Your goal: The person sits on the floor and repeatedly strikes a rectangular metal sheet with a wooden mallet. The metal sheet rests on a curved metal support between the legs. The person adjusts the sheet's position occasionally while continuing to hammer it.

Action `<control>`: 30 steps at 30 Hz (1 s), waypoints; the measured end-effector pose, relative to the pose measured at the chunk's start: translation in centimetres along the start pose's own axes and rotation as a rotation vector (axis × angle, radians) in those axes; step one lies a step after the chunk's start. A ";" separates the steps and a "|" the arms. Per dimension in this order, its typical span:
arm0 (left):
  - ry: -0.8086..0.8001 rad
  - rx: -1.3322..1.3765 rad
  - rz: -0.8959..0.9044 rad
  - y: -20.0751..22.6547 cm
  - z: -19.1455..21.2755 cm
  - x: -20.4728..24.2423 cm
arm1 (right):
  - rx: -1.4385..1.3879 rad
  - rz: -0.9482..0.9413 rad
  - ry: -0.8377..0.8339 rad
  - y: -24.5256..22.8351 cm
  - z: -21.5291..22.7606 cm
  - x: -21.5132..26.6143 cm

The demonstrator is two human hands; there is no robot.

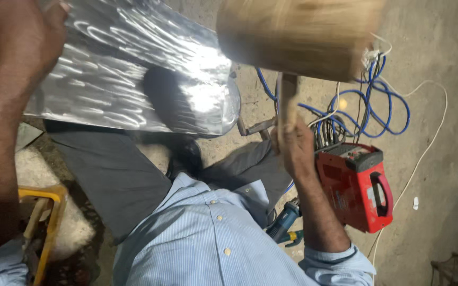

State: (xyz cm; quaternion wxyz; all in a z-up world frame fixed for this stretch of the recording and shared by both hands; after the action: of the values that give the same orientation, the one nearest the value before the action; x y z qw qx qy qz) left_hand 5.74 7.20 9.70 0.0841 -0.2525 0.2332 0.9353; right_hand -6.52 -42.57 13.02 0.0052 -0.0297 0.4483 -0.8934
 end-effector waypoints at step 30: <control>-0.210 0.172 0.457 -8.6 -5.0 2.4 | 0.110 -0.055 0.099 4.4 1.6 1.1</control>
State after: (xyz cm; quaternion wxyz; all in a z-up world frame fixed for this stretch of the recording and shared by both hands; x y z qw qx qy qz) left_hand 8.21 12.38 1.24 -0.0845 -0.0866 0.3529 0.9278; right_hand -7.56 -46.50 10.44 -0.0400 0.0023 0.3971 -0.9169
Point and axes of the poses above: each hand's wrist, its own x-axis away from the middle knuckle, its own z-axis out of the back of the hand, y = z × x, the point moved 7 cm from there along -x, towards the middle knuckle, and after that the axes turned 15 degrees about x, right-handed, at the moved point
